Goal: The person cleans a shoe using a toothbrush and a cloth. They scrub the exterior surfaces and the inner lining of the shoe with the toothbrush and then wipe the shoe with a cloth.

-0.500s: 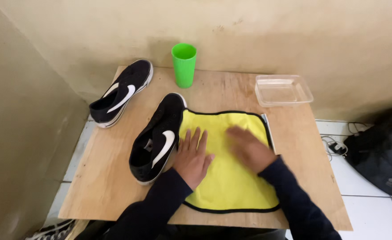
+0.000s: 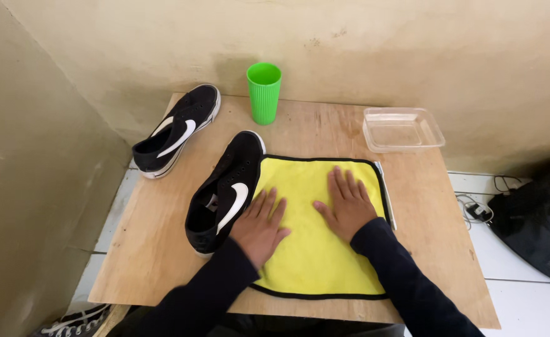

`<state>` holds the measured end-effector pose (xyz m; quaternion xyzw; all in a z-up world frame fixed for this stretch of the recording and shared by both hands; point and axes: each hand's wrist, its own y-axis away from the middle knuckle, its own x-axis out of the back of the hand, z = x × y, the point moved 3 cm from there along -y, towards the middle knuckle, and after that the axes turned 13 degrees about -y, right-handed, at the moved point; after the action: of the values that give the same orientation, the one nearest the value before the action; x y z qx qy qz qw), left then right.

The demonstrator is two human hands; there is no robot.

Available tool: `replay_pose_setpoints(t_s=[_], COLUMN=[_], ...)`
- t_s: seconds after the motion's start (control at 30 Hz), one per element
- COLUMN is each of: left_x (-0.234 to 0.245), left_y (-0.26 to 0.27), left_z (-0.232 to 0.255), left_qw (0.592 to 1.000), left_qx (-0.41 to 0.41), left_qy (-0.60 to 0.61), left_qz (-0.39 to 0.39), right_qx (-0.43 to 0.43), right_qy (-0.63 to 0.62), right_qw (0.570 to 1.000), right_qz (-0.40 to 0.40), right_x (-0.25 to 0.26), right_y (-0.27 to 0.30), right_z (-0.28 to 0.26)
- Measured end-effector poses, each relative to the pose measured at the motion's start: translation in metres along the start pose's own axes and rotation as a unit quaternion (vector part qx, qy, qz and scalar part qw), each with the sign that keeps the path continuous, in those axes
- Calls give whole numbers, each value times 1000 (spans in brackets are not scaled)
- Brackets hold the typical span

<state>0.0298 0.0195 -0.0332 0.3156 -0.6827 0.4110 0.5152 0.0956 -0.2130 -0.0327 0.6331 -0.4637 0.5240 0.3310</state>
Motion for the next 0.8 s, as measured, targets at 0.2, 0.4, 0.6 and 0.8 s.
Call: replay_pose_setpoints(t_s=[0.2, 0.4, 0.6, 0.8], left_x=[48, 85, 88, 98], left_y=[38, 26, 3, 19], left_z=[-29, -101, -127, -127], left_qw=[998, 970, 966, 937], left_qx=[-49, 231, 239, 301], left_qy=[43, -29, -88, 58], left_qz=[-19, 70, 37, -164], right_qx=[206, 244, 206, 195], right_qy=[29, -63, -48, -99], right_qw=[977, 968, 977, 975], right_qz=[52, -12, 8, -42], right_x=[9, 11, 4, 0], right_y=[49, 71, 35, 26], right_z=[-63, -125, -141, -163])
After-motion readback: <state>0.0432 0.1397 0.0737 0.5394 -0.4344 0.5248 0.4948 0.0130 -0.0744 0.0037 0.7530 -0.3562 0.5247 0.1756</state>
